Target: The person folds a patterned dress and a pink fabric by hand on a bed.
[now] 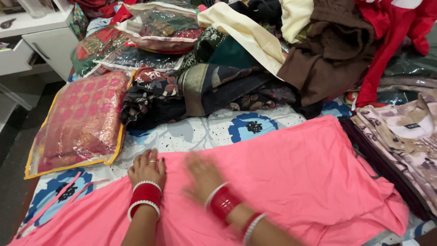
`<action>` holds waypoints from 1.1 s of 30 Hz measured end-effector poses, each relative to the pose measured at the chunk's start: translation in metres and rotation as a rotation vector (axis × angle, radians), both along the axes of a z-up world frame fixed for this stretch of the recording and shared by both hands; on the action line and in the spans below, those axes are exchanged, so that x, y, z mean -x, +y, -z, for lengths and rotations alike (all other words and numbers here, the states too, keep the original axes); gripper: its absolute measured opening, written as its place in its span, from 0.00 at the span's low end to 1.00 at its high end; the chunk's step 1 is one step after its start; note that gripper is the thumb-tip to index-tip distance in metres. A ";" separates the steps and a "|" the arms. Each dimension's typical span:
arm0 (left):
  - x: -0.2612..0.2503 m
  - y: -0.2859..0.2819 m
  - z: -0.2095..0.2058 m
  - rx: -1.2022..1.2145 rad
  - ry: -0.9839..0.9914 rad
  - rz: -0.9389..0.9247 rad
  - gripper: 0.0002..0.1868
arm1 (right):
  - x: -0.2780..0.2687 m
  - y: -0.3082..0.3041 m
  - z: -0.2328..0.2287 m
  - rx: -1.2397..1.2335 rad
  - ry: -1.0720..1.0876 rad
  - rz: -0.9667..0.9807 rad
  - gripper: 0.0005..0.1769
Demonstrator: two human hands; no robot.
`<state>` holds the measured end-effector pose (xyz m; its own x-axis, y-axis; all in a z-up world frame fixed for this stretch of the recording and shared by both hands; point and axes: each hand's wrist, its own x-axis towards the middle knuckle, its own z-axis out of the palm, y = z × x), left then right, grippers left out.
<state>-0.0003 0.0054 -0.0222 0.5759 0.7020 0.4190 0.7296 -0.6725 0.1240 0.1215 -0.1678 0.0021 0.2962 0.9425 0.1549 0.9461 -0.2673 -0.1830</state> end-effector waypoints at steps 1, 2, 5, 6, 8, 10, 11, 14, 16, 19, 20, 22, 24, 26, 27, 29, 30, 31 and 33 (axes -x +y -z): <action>0.000 0.002 0.000 -0.019 0.006 0.008 0.26 | 0.041 0.006 -0.006 0.086 0.100 -0.032 0.50; 0.000 0.003 0.000 -0.037 0.011 0.015 0.27 | 0.043 0.002 -0.007 0.083 0.101 -0.029 0.50; -0.001 0.001 0.000 0.037 0.020 -0.026 0.28 | 0.000 -0.005 0.027 0.100 0.200 -0.076 0.53; -0.001 0.003 -0.001 0.033 0.019 -0.020 0.28 | -0.043 -0.024 0.046 0.095 0.179 -0.020 0.54; -0.002 0.004 0.000 0.056 0.040 -0.027 0.28 | -0.155 -0.096 0.077 0.088 -0.002 0.199 0.50; -0.003 0.006 0.003 0.059 0.062 -0.035 0.28 | -0.261 -0.192 0.085 0.066 -0.195 0.519 0.48; -0.002 0.006 0.005 0.062 0.087 -0.048 0.28 | -0.299 -0.235 0.084 0.024 -0.204 0.627 0.47; -0.005 0.013 0.008 0.044 0.149 -0.048 0.31 | -0.347 -0.294 0.095 -0.016 -0.279 0.706 0.45; -0.008 0.013 0.014 0.053 0.126 -0.061 0.35 | -0.354 -0.294 0.103 -0.048 -0.303 0.700 0.43; -0.014 0.006 0.019 0.037 0.158 -0.048 0.38 | -0.349 -0.287 0.106 -0.118 -0.315 0.726 0.41; -0.017 0.004 0.017 0.019 0.205 -0.030 0.36 | -0.346 -0.285 0.104 -0.091 -0.326 0.752 0.41; -0.026 -0.022 0.017 -0.077 0.509 -0.029 0.32 | -0.344 -0.284 0.097 -0.061 -0.342 0.771 0.41; -0.031 -0.065 0.012 0.102 0.345 0.167 0.37 | -0.342 -0.278 0.088 -0.038 -0.322 0.763 0.41; -0.028 -0.123 0.008 0.173 0.434 0.276 0.38 | -0.335 -0.266 0.080 -0.025 -0.338 0.790 0.41; -0.027 -0.143 0.002 0.172 0.428 0.273 0.38 | -0.333 -0.261 0.074 -0.015 -0.358 0.818 0.41; -0.016 -0.170 -0.006 0.316 0.380 0.263 0.38 | -0.308 -0.226 0.074 0.228 -0.153 0.961 0.39; -0.014 -0.169 -0.011 0.310 0.375 0.260 0.38 | -0.284 -0.201 0.078 0.121 -0.227 0.838 0.43; -0.014 -0.169 -0.013 0.312 0.357 0.265 0.38 | -0.252 -0.176 0.084 0.025 -0.301 0.717 0.48; -0.015 -0.168 -0.007 0.313 0.329 0.273 0.38 | -0.158 -0.104 0.096 -0.002 -0.243 0.497 0.43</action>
